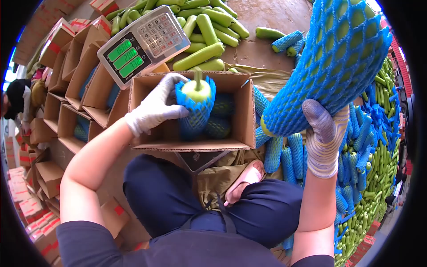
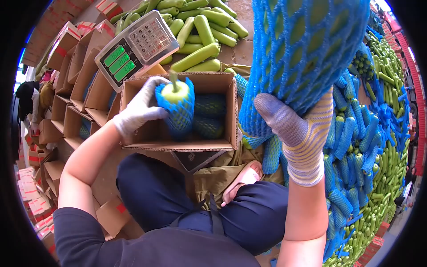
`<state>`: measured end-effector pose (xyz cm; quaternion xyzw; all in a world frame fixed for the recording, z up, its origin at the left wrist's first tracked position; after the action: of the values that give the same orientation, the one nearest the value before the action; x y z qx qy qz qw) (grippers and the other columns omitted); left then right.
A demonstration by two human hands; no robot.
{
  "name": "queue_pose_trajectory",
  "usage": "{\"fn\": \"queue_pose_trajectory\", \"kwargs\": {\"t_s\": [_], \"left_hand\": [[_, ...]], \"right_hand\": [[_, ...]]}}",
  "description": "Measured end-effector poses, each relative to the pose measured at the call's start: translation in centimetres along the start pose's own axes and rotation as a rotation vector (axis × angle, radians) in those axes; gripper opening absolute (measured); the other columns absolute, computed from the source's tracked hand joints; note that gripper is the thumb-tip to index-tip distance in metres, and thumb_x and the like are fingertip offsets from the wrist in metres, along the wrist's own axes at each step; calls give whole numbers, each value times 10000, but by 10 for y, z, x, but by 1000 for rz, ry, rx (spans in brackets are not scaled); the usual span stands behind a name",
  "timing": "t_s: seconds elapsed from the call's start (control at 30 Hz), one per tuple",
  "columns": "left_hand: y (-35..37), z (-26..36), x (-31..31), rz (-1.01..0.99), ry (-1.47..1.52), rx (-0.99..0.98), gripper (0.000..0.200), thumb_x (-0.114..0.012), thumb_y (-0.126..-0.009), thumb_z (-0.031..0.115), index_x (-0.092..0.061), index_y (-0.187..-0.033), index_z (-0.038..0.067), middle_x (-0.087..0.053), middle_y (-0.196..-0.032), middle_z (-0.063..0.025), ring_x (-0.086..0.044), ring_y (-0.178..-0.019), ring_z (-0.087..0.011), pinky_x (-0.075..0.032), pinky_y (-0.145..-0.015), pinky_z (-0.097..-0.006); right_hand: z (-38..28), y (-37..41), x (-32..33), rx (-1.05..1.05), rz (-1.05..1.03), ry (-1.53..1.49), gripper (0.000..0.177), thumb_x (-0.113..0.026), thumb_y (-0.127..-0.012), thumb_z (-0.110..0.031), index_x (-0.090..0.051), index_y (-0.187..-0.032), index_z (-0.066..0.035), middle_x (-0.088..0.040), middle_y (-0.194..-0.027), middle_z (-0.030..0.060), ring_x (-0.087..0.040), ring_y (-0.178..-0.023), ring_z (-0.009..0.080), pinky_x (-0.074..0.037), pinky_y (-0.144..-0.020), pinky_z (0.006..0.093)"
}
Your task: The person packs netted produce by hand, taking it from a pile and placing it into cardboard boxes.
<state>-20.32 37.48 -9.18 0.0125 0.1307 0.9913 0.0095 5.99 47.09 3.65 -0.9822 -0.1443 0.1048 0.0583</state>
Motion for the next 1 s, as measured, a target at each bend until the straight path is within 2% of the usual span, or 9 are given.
{"fn": "queue_pose_trajectory", "kwargs": {"t_s": [0.1,0.17,0.23,0.3,0.4,0.53,0.77,0.87,1.0], "left_hand": [[25,9,6,107,302,-14,672,-747,-747,191,-396,-1308,74,-522,-1244,-66,-482,-1210,-184,-389,-1040,-326],[39,1,8,11,-8,118,622,-719,-785,192,-413,-1307,50,-535,-1233,-85,-487,-1211,-181,-381,-1047,-316],[54,5,11,-267,-1028,39,440,-681,-829,266,-576,-1191,40,-605,-1164,-210,-584,-1142,-302,-453,-988,-368],[69,6,11,-549,-1466,445,325,-680,-807,265,-625,-1064,73,-632,-998,-168,-619,-969,-328,-499,-841,-412],[59,26,1,-391,-1588,387,313,-696,-792,313,-632,-978,69,-641,-929,-132,-626,-899,-320,-505,-767,-438],[35,10,-23,-241,-1462,-141,409,-712,-775,313,-607,-1106,96,-620,-969,-133,-623,-896,-334,-512,-777,-439],[-24,-91,-42,-594,-1589,233,374,-608,-856,107,-582,-1228,106,-637,-1168,-154,-641,-1068,-331,-540,-848,-418],[-7,-72,-53,-573,-1549,291,324,-570,-893,119,-586,-1215,93,-639,-1191,-144,-631,-1103,-330,-531,-878,-416],[17,-69,-42,-342,-1008,-185,571,-618,-902,346,-473,-1402,111,-447,-1448,-201,-417,-1358,-319,-374,-1101,-402]], "right_hand": [[2,-1,5,10,0,24,559,-786,-659,-12,-584,-1179,-35,-677,-1028,56,-649,-897,160,-526,-834,319],[1,-3,7,14,-10,60,564,-791,-656,-14,-583,-1180,-33,-677,-1026,58,-650,-889,162,-530,-825,322],[1,-4,8,25,-31,99,568,-797,-664,-31,-576,-1187,-35,-672,-1031,57,-645,-896,159,-526,-834,317],[0,-5,7,14,-15,84,571,-798,-672,-43,-569,-1195,-36,-669,-1035,55,-641,-898,156,-522,-837,313],[1,-4,5,-21,-11,81,580,-798,-686,-66,-552,-1211,-36,-663,-1042,52,-633,-902,149,-514,-843,306],[1,0,-6,-77,-70,103,605,-795,-682,-70,-532,-1226,-35,-663,-1041,53,-630,-898,145,-510,-841,304],[8,14,-53,-146,-308,-49,741,-780,-642,11,-459,-1309,-32,-624,-1174,94,-619,-1046,193,-483,-945,355],[13,16,-84,196,-447,179,830,-814,-612,-35,-432,-1349,-28,-595,-1195,105,-588,-1084,218,-458,-975,361],[15,33,-130,327,-659,437,897,-855,-593,-102,-423,-1378,-52,-568,-1208,130,-566,-1103,226,-441,-997,354]]}}
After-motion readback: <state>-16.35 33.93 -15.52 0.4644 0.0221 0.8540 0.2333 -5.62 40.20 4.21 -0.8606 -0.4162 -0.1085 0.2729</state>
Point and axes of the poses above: each hand's wrist, its own y-axis away from the middle knuckle, its own x-axis out of the back of the hand, z = x × y, the point moved 8 cm from there along -y, towards the middle knuckle
